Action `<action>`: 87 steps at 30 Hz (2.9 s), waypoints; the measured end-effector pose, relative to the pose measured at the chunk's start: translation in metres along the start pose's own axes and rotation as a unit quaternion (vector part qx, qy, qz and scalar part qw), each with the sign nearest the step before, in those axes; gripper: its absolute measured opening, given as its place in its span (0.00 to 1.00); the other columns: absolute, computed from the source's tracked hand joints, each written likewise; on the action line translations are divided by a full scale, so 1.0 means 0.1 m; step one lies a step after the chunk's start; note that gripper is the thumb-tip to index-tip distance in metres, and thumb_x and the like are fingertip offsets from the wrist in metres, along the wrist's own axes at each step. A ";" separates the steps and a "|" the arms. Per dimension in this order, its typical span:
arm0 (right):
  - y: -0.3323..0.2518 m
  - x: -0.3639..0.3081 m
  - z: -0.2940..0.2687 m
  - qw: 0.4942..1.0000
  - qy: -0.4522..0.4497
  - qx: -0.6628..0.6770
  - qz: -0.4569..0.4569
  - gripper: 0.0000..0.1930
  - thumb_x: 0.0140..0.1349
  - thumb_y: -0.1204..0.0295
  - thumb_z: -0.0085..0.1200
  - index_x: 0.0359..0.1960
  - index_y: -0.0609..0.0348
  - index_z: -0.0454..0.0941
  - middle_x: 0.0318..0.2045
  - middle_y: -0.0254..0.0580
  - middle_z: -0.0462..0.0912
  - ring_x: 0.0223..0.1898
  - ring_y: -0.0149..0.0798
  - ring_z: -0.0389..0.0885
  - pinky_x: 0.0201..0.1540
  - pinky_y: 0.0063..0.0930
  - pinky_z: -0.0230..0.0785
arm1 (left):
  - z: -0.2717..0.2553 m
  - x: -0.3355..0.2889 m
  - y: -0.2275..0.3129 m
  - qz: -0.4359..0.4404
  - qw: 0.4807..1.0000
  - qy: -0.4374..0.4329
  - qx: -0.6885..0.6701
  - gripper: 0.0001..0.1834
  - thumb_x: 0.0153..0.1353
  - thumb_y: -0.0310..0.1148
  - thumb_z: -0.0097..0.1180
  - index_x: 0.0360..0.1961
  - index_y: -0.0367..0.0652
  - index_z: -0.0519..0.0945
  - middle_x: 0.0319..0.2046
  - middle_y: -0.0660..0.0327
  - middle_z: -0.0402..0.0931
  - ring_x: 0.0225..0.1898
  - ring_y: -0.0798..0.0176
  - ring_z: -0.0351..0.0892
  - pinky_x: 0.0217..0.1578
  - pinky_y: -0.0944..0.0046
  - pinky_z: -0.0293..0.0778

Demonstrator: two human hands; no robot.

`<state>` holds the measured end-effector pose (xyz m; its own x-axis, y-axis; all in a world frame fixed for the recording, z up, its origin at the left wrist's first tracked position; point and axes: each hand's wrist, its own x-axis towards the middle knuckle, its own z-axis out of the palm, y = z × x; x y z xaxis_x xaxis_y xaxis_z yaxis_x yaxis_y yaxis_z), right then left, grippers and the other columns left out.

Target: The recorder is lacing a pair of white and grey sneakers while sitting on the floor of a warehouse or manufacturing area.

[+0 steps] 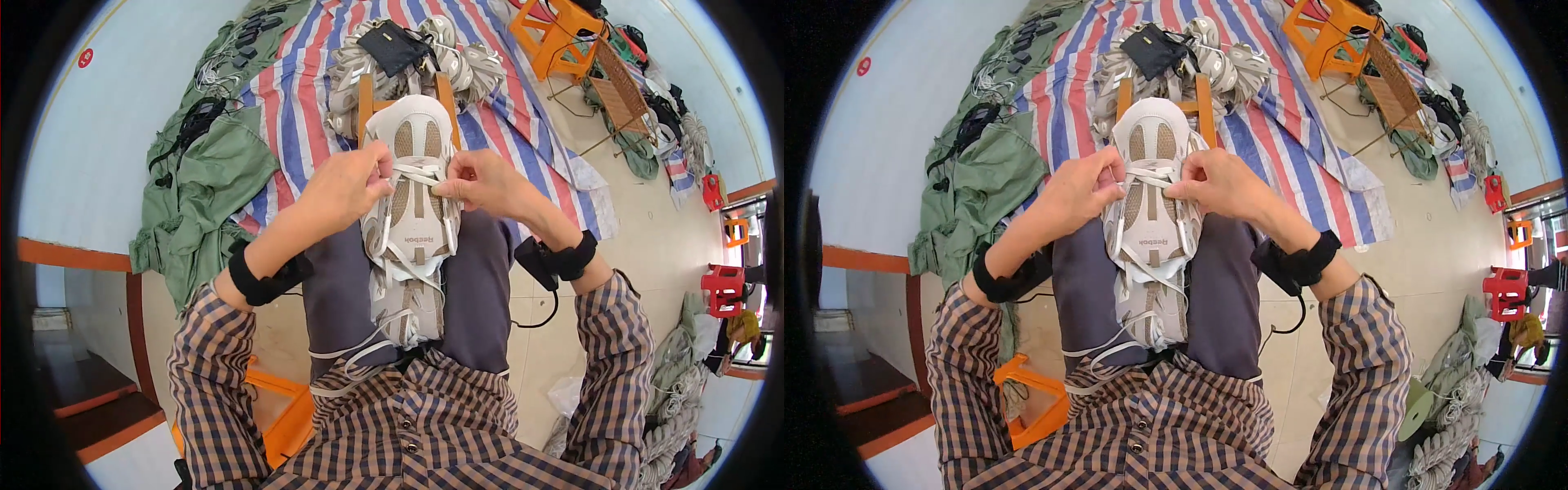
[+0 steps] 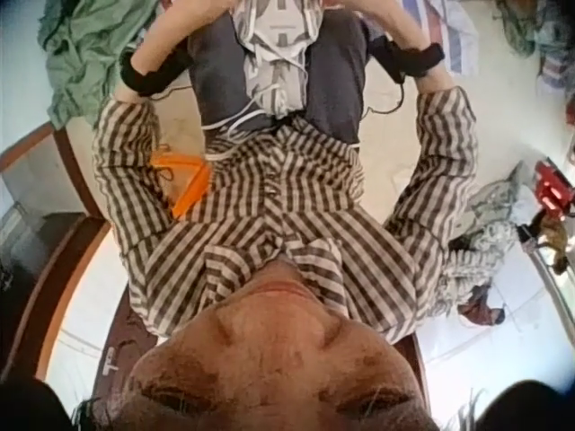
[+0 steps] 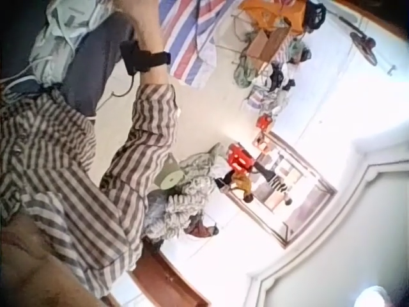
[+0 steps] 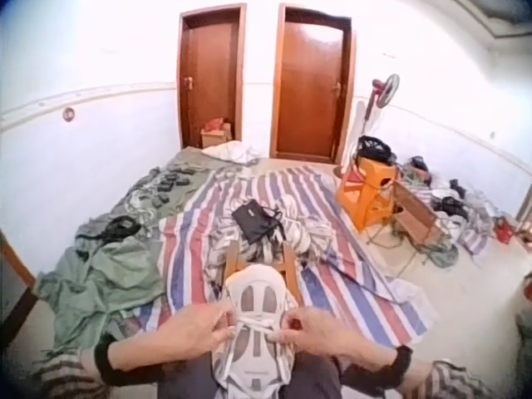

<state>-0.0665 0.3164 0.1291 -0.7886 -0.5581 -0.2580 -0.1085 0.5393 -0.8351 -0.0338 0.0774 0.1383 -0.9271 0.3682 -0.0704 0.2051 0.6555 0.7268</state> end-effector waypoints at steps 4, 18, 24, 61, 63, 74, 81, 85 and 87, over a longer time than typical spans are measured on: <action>-0.03 0.04 -0.05 0.996 -0.040 0.075 0.023 0.12 0.57 0.68 0.59 0.23 0.61 0.72 0.18 0.33 0.75 0.19 0.25 0.74 0.20 0.20 0.65 | 0.00 0.06 0.00 0.107 0.977 0.053 0.176 0.07 0.53 0.29 0.53 0.32 0.40 0.70 0.21 0.53 0.73 0.28 0.47 0.75 0.28 0.53 0.68; -0.07 0.18 -0.28 0.981 -0.083 -0.148 -0.089 0.10 0.54 0.65 0.58 0.27 0.60 0.77 0.18 0.31 0.75 0.21 0.25 0.72 0.23 0.22 0.64 | -0.16 -0.28 -0.31 0.098 0.941 0.024 0.322 0.05 0.53 0.29 0.51 0.32 0.45 0.76 0.28 0.54 0.75 0.33 0.47 0.75 0.33 0.53 0.70; 0.09 0.16 -0.09 0.992 -0.088 0.065 0.070 0.15 0.58 0.60 0.59 0.27 0.61 0.76 0.21 0.35 0.79 0.20 0.25 0.74 0.21 0.20 0.68 | 0.10 -0.41 0.02 0.137 0.967 0.107 0.186 0.12 0.53 0.27 0.53 0.40 0.48 0.75 0.28 0.55 0.75 0.31 0.48 0.77 0.29 0.53 0.70; -0.42 -0.08 0.31 0.936 0.067 -0.297 -0.176 0.10 0.45 0.65 0.52 0.19 0.58 0.81 0.20 0.52 0.80 0.25 0.53 0.80 0.28 0.42 0.70 | 0.55 -0.24 0.01 0.128 0.913 -0.004 0.386 0.07 0.49 0.26 0.51 0.31 0.39 0.76 0.21 0.48 0.74 0.27 0.41 0.75 0.28 0.48 0.68; -0.39 -0.02 0.24 0.955 0.050 -0.267 -0.120 0.11 0.45 0.65 0.51 0.18 0.58 0.81 0.19 0.50 0.80 0.24 0.51 0.80 0.27 0.41 0.70 | 0.50 -0.22 0.10 0.135 0.934 0.010 0.331 0.07 0.49 0.26 0.52 0.31 0.39 0.76 0.22 0.48 0.74 0.28 0.42 0.75 0.28 0.48 0.68; 0.72 -0.44 -0.06 0.956 -0.025 -0.287 0.056 0.13 0.48 0.65 0.51 0.30 0.59 0.80 0.23 0.50 0.80 0.27 0.50 0.81 0.29 0.41 0.71 | 0.39 -0.98 0.22 0.028 0.996 -0.056 -0.062 0.13 0.49 0.22 0.54 0.38 0.39 0.80 0.14 0.70 0.60 0.19 0.79 0.58 0.21 0.75 0.58; 0.37 -0.46 0.32 0.956 0.142 -0.245 -0.077 0.21 0.53 0.64 0.55 0.49 0.56 0.69 0.45 0.50 0.71 0.47 0.49 0.74 0.45 0.39 0.70 | 0.55 -1.22 0.63 0.346 0.924 -0.102 -0.128 0.06 0.63 0.31 0.52 0.38 0.41 0.77 0.18 0.68 0.63 0.16 0.73 0.56 0.19 0.71 0.57; 0.04 -0.47 0.56 0.952 0.157 -0.237 -0.116 0.30 0.50 0.62 0.58 0.53 0.65 0.63 0.49 0.57 0.69 0.50 0.53 0.72 0.49 0.42 0.68 | 0.34 -0.85 0.32 0.170 0.970 0.134 0.113 0.23 0.43 0.21 0.54 0.46 0.36 0.73 0.44 0.46 0.71 0.47 0.45 0.71 0.50 0.57 0.65; 0.14 -0.36 0.64 0.952 0.187 -0.217 -0.109 0.33 0.48 0.64 0.57 0.54 0.70 0.61 0.50 0.61 0.69 0.51 0.56 0.71 0.52 0.43 0.66 | 0.37 -0.60 0.19 0.128 0.962 0.176 0.165 0.37 0.41 0.25 0.58 0.58 0.37 0.64 0.59 0.45 0.60 0.60 0.42 0.59 0.60 0.54 0.57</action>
<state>-0.0006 0.3033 0.0959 -0.8705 -0.4669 0.1559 -0.4693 0.6917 -0.5490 0.0374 0.0921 0.1310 -0.8695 0.3386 0.3596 0.4762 0.7681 0.4281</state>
